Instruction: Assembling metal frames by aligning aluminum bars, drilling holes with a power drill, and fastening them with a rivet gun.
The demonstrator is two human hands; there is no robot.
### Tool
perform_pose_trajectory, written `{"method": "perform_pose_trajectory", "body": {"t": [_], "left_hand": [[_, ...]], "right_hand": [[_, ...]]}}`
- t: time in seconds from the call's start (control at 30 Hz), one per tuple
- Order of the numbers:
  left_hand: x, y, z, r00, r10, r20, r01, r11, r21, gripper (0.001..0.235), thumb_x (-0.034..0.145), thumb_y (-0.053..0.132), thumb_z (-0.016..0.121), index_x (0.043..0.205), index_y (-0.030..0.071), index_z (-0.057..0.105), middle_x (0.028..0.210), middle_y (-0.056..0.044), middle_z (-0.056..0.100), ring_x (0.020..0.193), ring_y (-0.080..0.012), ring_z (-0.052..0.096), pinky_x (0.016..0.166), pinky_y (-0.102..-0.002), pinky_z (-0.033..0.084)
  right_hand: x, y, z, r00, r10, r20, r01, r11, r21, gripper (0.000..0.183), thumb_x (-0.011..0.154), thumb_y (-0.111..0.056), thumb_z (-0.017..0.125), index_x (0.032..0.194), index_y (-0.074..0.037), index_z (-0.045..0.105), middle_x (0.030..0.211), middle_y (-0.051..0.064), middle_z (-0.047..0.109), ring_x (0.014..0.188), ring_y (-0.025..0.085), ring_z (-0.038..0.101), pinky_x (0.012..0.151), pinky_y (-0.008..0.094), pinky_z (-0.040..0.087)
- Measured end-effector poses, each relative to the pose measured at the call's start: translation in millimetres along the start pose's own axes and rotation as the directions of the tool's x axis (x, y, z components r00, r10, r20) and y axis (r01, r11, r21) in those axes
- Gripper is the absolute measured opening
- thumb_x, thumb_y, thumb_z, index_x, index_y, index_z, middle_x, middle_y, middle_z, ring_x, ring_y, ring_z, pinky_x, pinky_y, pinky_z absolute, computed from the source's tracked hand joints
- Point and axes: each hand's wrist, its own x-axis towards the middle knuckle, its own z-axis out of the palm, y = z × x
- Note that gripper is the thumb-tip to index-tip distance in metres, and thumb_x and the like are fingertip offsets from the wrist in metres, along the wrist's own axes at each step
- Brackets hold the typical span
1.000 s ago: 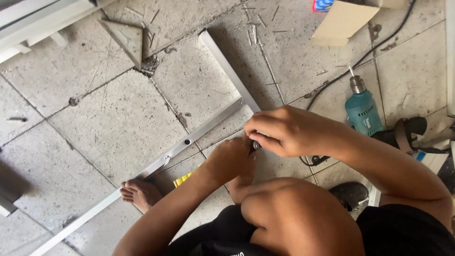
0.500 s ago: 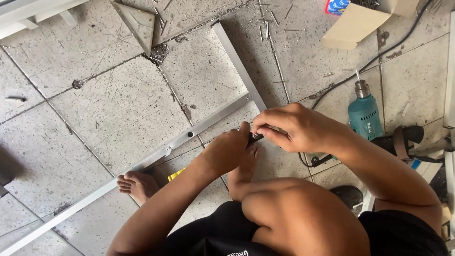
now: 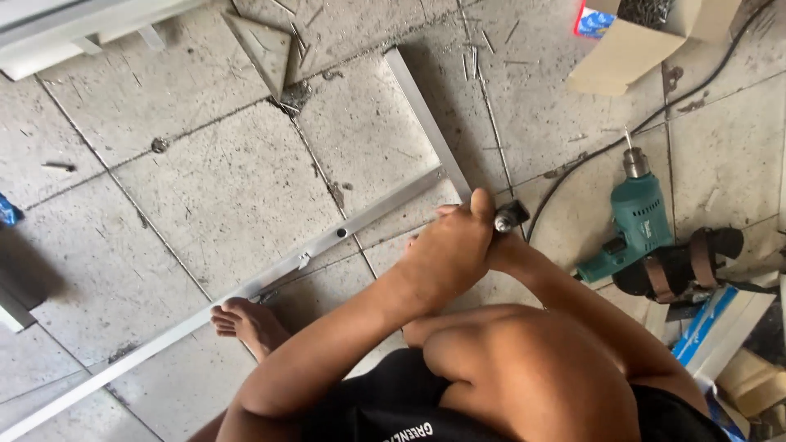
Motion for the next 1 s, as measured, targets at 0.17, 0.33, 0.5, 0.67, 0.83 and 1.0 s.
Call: {"method": "perform_pose_trajectory", "body": {"t": [0.17,0.33,0.5,0.67,0.83,1.0], "left_hand": [[15,-6,-34,0.913,0.366,-0.182,-0.406,0.764,-0.502,0.072,0.097,0.046,0.050,0.140,-0.011,0.042,0.145,-0.034,0.051,0.108,-0.0375,0.068,0.096,-0.046,0.052],[44,-39,-34,0.883,0.396,-0.252,-0.469,0.749,-0.468,0.065,0.092,0.054,0.063,0.068,-0.007,0.056,0.059,-0.035,0.057,0.057,-0.0511,0.063,0.060,-0.057,0.049],[91,-151,-15,0.864,0.489,-0.121,-0.352,0.757,0.551,0.123,0.049,0.071,0.088,0.145,0.008,0.041,0.151,-0.020,0.036,0.147,-0.0446,0.018,0.119,-0.063,0.013],[120,-162,-13,0.896,0.427,0.123,-0.365,0.550,0.752,0.092,0.072,0.064,0.072,0.152,0.027,0.045,0.161,0.000,0.039,0.156,-0.0332,0.015,0.128,-0.058,-0.003],[146,-178,18,0.707,0.706,-0.046,-0.550,0.589,0.592,0.073,0.051,0.046,0.076,0.119,0.021,0.065,0.117,-0.001,0.054,0.120,-0.0264,0.046,0.124,-0.047,0.020],[149,-164,9,0.726,0.688,-0.003,-0.575,0.609,0.547,0.057,0.053,0.044,0.074,0.103,0.021,0.062,0.108,-0.001,0.049,0.109,-0.0247,0.045,0.116,-0.046,0.026]], "right_hand": [[-23,44,11,0.975,-0.068,-0.210,0.164,0.860,0.483,0.032,0.070,-0.006,0.080,0.092,-0.003,0.058,0.081,0.002,0.058,0.082,0.019,0.060,0.076,0.035,0.047],[-67,39,12,0.905,0.209,-0.371,0.078,0.775,0.627,0.043,0.082,-0.014,0.083,0.108,-0.004,0.050,0.094,0.008,0.065,0.082,0.015,0.057,0.078,0.037,0.042],[-67,17,-13,0.902,0.067,-0.427,0.174,0.849,0.500,0.040,0.093,-0.030,0.060,0.116,0.002,0.060,0.094,0.012,0.068,0.084,0.019,0.065,0.078,0.034,0.052],[-50,-27,-18,0.879,0.103,-0.466,0.061,0.944,0.323,0.034,0.099,-0.036,0.052,0.083,-0.008,0.061,0.055,-0.006,0.046,0.043,0.008,0.042,0.043,0.025,0.030],[-57,-3,1,0.911,0.210,-0.354,-0.033,0.895,0.446,0.052,0.107,-0.040,0.032,0.101,-0.002,0.068,0.073,0.012,0.066,0.063,0.022,0.066,0.067,0.034,0.051],[-53,-8,-5,0.914,0.249,-0.321,-0.151,0.942,0.301,0.049,0.106,-0.038,0.031,0.110,-0.004,0.067,0.066,0.007,0.063,0.057,0.015,0.060,0.060,0.031,0.048]]}}
